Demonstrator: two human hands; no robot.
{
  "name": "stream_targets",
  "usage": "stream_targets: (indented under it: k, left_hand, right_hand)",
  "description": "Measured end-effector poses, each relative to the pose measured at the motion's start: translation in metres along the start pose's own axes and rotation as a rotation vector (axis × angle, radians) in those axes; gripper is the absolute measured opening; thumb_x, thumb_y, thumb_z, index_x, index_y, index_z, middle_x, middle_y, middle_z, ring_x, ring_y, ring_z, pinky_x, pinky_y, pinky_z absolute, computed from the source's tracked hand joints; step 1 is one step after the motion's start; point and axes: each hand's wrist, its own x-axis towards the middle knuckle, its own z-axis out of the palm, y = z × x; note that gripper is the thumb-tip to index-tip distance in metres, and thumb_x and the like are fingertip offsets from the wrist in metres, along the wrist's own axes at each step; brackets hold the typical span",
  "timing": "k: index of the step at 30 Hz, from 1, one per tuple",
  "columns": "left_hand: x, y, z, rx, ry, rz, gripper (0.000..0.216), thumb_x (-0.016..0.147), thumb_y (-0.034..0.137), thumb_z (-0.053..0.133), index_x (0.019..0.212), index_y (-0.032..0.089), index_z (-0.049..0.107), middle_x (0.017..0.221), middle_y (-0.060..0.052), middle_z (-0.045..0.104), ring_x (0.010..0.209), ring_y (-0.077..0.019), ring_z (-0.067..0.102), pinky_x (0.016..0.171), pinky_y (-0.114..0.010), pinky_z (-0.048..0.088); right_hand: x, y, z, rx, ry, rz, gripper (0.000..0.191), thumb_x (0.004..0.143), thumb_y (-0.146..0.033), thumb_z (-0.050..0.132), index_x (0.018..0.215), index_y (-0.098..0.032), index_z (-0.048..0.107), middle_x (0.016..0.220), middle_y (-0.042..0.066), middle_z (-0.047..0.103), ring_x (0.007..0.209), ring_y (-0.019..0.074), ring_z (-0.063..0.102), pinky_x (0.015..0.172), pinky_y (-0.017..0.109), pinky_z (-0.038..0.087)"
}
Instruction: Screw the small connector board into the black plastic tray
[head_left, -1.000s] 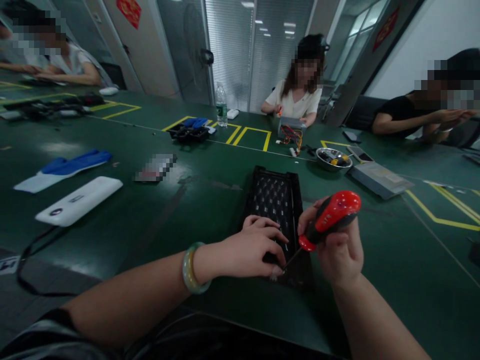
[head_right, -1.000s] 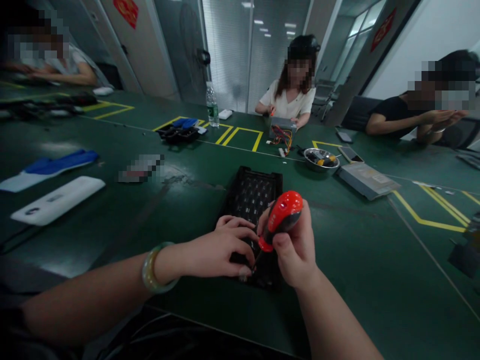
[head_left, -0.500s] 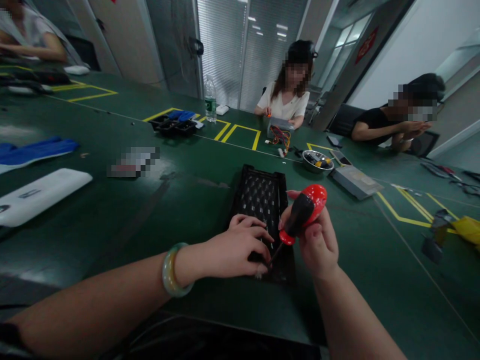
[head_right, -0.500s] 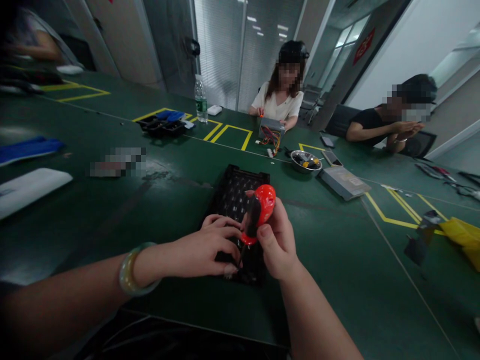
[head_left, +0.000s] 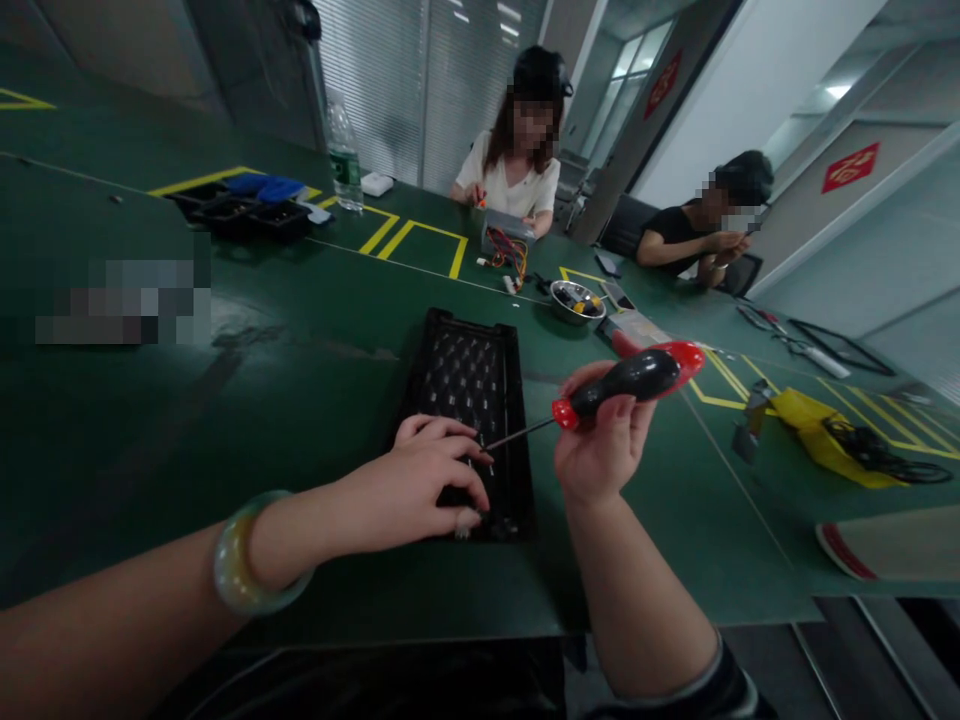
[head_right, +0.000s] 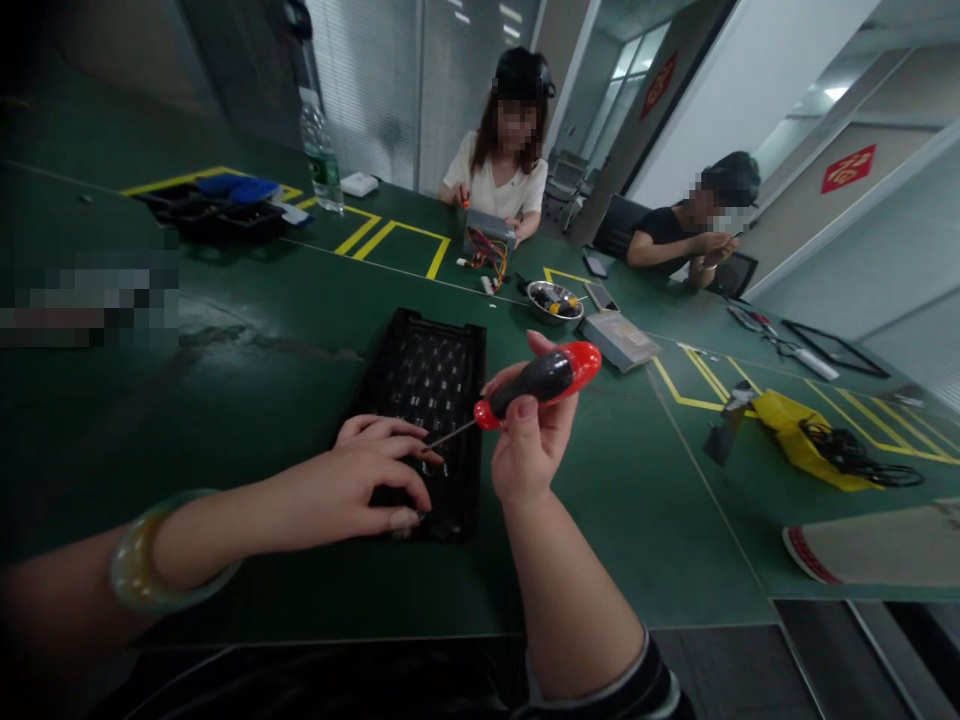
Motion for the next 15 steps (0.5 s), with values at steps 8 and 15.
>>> stream_targets:
  k: [8,15]
  left_hand:
    - [-0.001,-0.006,-0.004,-0.054,0.077,0.028,0.027,0.087,0.054,0.084,0.106,0.035,0.08,0.128,0.004,0.077,0.137,-0.0279,0.054,0.117,-0.046,0.019]
    - [-0.003,-0.013,-0.027,-0.023,0.442,-0.095,0.038,0.109,0.05,0.045,0.095,0.024,0.07,0.102,0.002,0.075,0.104,-0.0211,0.065,0.102,-0.043,0.03]
  right_hand:
    - [0.002,0.014,-0.004,-0.098,-0.063,0.07,0.041,0.098,-0.042,0.068,0.132,-0.03,0.048,0.115,0.003,0.067,0.083,0.0112,0.066,0.071,0.025,0.054]
    - [0.002,0.024,-0.009,-0.642,-0.87,0.09,0.038,0.096,-0.006,0.051,0.124,-0.026,0.066,0.15,0.002,0.061,0.14,0.0148,0.058,0.12,0.034,0.049]
